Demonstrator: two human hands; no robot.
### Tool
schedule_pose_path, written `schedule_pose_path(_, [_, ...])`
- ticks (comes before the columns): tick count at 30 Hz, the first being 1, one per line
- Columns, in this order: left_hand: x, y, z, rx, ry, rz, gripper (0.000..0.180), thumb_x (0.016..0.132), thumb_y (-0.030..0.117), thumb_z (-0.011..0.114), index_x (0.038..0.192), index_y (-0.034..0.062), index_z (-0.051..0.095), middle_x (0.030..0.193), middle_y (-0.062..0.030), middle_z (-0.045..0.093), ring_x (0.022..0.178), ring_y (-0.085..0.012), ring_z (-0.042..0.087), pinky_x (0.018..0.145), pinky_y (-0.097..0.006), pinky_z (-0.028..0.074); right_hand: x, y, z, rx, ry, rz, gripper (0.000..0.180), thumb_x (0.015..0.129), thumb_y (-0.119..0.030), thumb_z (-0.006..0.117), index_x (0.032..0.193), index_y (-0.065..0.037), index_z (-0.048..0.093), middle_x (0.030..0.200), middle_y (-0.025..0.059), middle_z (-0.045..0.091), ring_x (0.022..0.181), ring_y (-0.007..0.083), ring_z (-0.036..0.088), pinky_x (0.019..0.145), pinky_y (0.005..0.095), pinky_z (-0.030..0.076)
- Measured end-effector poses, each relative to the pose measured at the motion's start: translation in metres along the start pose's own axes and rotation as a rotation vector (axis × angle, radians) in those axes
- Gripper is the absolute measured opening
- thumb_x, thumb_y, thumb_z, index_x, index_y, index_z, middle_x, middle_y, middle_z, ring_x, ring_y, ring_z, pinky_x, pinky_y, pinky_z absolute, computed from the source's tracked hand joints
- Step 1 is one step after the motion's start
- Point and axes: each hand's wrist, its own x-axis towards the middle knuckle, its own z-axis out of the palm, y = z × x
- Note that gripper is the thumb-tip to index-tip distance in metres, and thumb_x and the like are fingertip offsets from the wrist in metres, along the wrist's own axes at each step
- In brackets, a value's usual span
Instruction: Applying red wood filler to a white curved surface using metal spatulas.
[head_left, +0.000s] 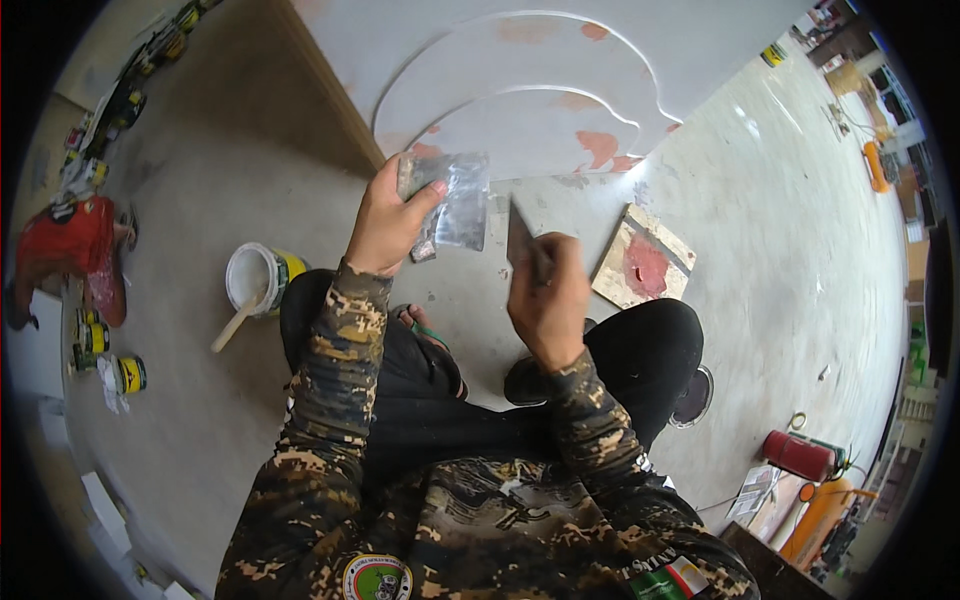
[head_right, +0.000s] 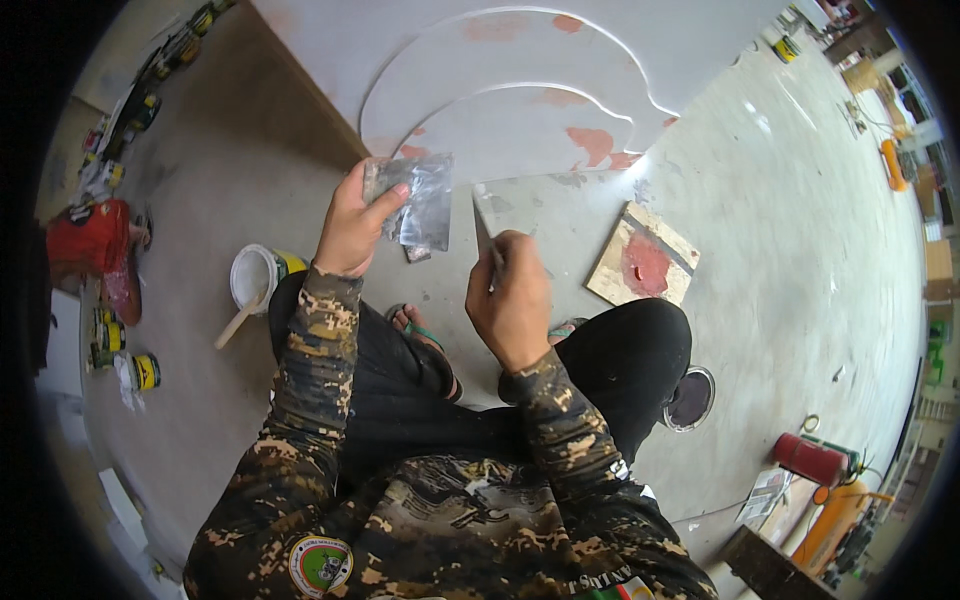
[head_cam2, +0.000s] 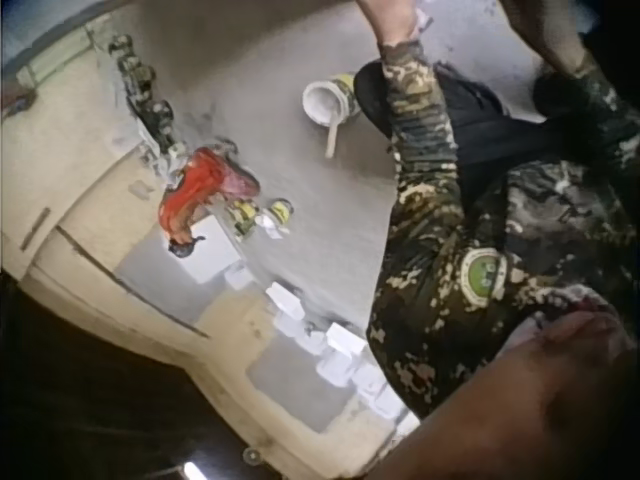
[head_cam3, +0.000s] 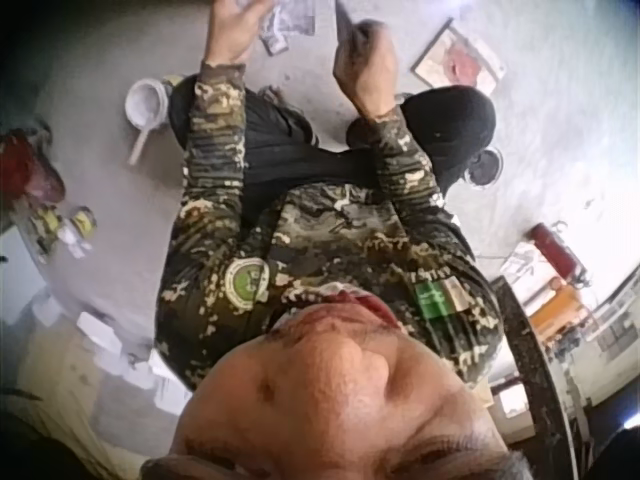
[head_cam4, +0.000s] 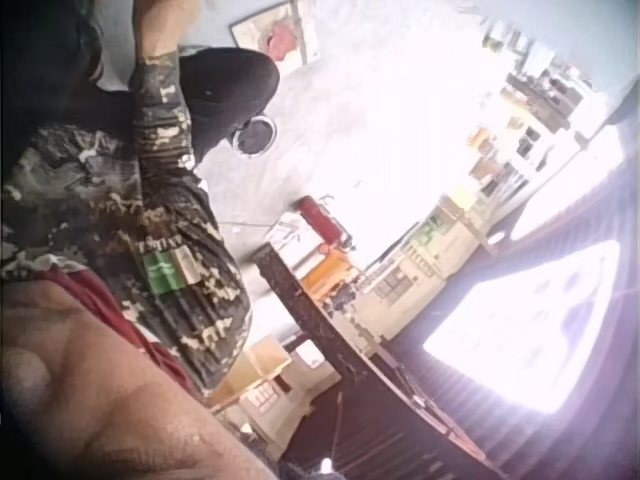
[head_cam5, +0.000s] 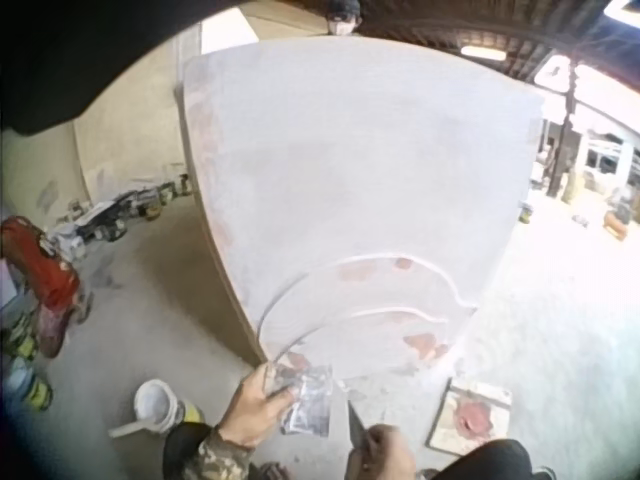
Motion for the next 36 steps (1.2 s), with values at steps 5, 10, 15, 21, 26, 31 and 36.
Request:
schedule_pose_path(5, [0.0,-0.002,0.011,-0.021,-0.058,-0.042,0.036,0.09,-0.002,0.065,0.125,-0.0018,0.057,0.119,-0.0073,0.063,0.107,-0.0146,0.059,0.096,-0.03,0.047,0.001,0.008,0.002,-0.039,-0.081,-0.036,0.023,0.085,-0.002,0.066,0.104,0.0,0.053,0.092,0.024,0.063,0.077,0.0433,0.063,0.066,0.0482,0.051])
schedule_pose_path(10, [-0.003,0.013,0.006,0.598,0.234,0.382,0.034,0.097,0.003,0.061,0.13,0.0002,0.056,0.12,-0.0088,0.064,0.114,-0.0183,0.058,0.103,-0.032,0.043,0.001,0.003,0.006,0.165,-0.099,0.171,0.024,0.087,-0.009,0.067,0.106,-0.002,0.052,0.074,0.0223,0.064,0.068,0.0406,0.065,0.061,0.0453,0.05])
schedule_pose_path(15, [0.006,-0.009,-0.006,0.32,-0.148,0.058,0.036,0.106,0.029,0.056,0.104,-0.0042,0.069,0.103,-0.009,0.071,0.097,-0.0154,0.064,0.086,-0.029,0.05,-0.001,-0.009,0.002,0.566,-0.122,0.407,0.025,0.091,-0.012,0.07,0.105,-0.006,0.051,0.063,0.0024,0.049,0.055,0.0064,0.045,0.048,0.0301,0.036])
schedule_pose_path(21, [-0.011,0.0,0.028,0.18,-0.396,-0.074,0.03,0.104,0.03,0.06,0.101,0.0015,0.067,0.088,0.0024,0.063,0.079,-0.0043,0.052,0.07,-0.02,0.039,0.002,-0.004,-0.002,0.642,0.072,0.238,0.027,0.085,-0.004,0.071,0.101,-0.004,0.049,0.079,0.0033,0.053,0.067,0.0077,0.05,0.055,0.028,0.043])
schedule_pose_path(26, [-0.001,-0.028,-0.023,0.182,-0.45,-0.122,0.026,0.094,0.004,0.067,0.118,-0.001,0.063,0.109,-0.0061,0.066,0.1,-0.0145,0.062,0.094,-0.029,0.047,0.005,0.004,-0.118,1.027,0.113,0.559,0.033,0.087,-0.01,0.076,0.11,-0.006,0.053,0.092,-0.0002,0.06,0.074,0.005,0.057,0.06,0.0223,0.049])
schedule_pose_path(31, [-0.02,-0.033,0.009,0.979,-0.403,0.115,0.062,0.08,-0.008,0.062,0.139,0.0049,0.052,0.129,-0.0156,0.059,0.13,-0.0264,0.05,0.111,-0.038,0.037,-0.073,0.086,-0.271,0.303,0.226,0.544,0.035,0.08,-0.012,0.074,0.109,-0.003,0.056,0.096,0.0023,0.061,0.091,0.0122,0.058,0.077,0.0298,0.052])
schedule_pose_path(36, [-0.009,-0.068,-0.041,0.734,-0.423,-0.258,0.055,0.085,-0.003,0.064,0.138,-0.0022,0.05,0.132,-0.0173,0.059,0.126,-0.024,0.054,0.109,-0.036,0.04,-0.161,0.161,-0.344,-0.417,0.315,0.927,0.03,0.076,-0.013,0.064,0.104,-0.002,0.071,0.097,0.0232,0.072,0.09,0.0386,0.07,0.082,0.0424,0.055])
